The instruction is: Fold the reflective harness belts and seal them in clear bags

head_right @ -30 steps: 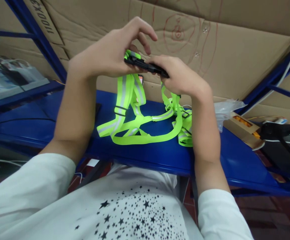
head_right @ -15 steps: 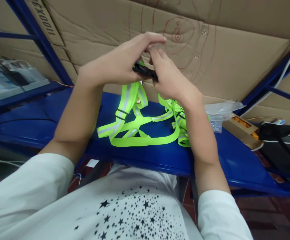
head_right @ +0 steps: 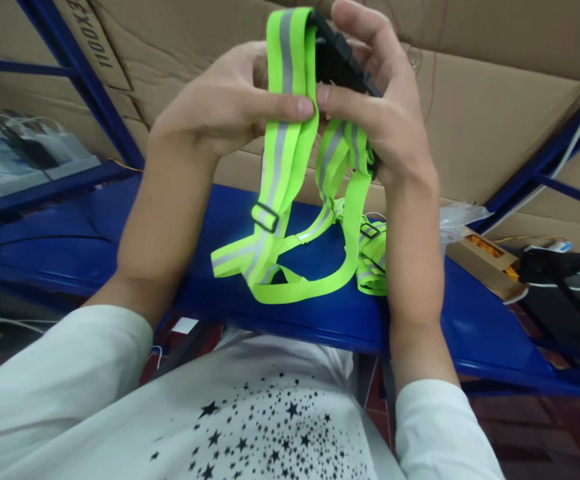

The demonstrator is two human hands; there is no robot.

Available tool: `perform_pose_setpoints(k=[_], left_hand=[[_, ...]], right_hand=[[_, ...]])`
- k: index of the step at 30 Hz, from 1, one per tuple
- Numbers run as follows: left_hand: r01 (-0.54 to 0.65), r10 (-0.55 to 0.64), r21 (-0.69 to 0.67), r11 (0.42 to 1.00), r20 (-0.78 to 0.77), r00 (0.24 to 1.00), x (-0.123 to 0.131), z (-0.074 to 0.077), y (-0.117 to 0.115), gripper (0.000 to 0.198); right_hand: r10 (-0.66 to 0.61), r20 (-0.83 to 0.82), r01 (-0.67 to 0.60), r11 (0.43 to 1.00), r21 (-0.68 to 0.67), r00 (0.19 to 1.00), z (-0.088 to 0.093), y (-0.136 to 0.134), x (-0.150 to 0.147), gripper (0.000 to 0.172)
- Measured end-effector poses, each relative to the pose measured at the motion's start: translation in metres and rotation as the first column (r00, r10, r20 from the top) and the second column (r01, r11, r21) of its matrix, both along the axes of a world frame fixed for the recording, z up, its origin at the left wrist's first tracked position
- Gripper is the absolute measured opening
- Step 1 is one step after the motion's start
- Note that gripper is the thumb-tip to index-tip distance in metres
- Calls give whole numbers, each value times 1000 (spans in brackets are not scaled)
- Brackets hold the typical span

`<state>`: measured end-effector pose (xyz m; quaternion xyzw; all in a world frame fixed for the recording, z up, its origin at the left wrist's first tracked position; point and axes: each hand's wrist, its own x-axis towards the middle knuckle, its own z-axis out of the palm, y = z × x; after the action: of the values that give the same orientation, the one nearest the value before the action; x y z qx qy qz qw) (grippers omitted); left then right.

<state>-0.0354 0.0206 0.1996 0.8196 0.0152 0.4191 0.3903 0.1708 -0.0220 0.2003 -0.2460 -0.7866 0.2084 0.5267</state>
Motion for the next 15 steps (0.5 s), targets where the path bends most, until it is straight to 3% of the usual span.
perform_pose_setpoints(k=[2,5,7,12,15], left_hand=[[11,-12,-83,997,-12,1000,2,0,-2,24],[90,-95,-186,978,-19,995,2,1,-5,21],[159,-164,-246,956,2,987,3,1,-8,18],[339,-360,-279,898,-26,933,7,0,-16,22],[407,-434,-275,871,-41,900,8,-1,-22,20]], right_hand=[[77,-102,-75,997,26,992,1,4,4,66],[287,-227,-266,956,121,931,9,14,10,72],[364,-235,-329,928,175,901,13,18,12,70],[139,-208,-107,981,160,968,14,4,7,46],[101,-246,-59,983,173,964,15,2,4,41]])
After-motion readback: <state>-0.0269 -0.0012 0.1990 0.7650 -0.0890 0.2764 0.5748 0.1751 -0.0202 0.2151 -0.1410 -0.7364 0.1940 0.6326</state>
